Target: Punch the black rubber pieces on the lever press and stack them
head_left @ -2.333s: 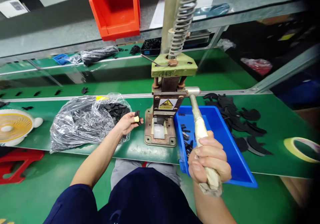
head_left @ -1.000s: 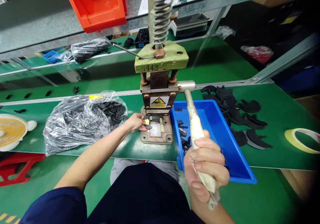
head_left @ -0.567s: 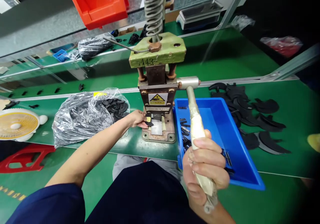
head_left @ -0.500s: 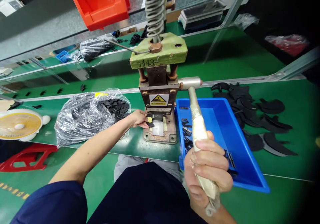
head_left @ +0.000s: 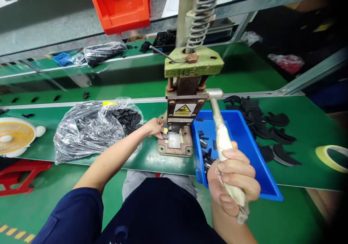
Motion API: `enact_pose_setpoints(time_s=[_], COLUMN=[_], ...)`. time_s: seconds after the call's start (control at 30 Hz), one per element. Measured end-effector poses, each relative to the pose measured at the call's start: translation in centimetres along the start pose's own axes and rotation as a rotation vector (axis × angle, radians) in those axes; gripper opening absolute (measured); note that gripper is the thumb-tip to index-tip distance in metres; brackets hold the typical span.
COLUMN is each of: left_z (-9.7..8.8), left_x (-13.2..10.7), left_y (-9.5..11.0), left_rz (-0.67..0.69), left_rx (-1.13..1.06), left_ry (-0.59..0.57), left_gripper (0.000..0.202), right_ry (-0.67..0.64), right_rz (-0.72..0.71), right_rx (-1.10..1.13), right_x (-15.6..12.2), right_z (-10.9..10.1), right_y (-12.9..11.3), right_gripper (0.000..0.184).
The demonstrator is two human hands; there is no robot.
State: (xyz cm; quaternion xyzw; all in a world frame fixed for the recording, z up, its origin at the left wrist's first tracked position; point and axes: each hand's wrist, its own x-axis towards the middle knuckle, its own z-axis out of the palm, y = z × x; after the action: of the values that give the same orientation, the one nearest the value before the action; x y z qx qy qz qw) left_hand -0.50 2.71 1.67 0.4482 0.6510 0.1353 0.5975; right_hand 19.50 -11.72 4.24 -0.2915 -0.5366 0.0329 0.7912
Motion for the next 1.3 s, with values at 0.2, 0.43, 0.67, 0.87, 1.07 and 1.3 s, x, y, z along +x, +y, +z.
enact_pose_setpoints(time_s=[0.2, 0.43, 0.67, 0.87, 1.07, 1.3], left_z=[0.1, 0.4, 1.3, -1.9, -9.6, -10.9], left_x=[0.2, 0.4, -0.1, -0.2, -1.4, -0.6], left_y=[0.7, 0.4, -2.0, -5.4, -9.0, -8.7], left_rz=[-0.068, -0.056, 0.086, 0.189, 0.355, 0.502], left_rx=[-0.037, -0.039, -0.145, -0.301, 0.368, 1.080], left_ry=[-0.005, 0.035, 0.109, 0.202, 0.564, 0.401], left_gripper=[0.019, 0.009, 0.009, 0.009, 0.013, 0.032], right_ry=[0.049, 0.040, 0.021, 0.023, 0.053, 0.031], right_rz=[-0.111, -0.095, -0.111, -0.149, -0.163, -0.153], right_rx=[0.053, 0.056, 0.092, 0.111, 0.107, 0.063], right_x=[0.5, 0.1, 0.2, 0.5, 0.4, 0.4], right_z=[0.7, 0.4, 0.3, 0.4, 0.7, 0.4], right_y=[0.2, 0.3, 0.1, 0.4, 0.6, 0.5], right_gripper=[0.017, 0.012, 0.012, 0.012, 0.011, 0.011])
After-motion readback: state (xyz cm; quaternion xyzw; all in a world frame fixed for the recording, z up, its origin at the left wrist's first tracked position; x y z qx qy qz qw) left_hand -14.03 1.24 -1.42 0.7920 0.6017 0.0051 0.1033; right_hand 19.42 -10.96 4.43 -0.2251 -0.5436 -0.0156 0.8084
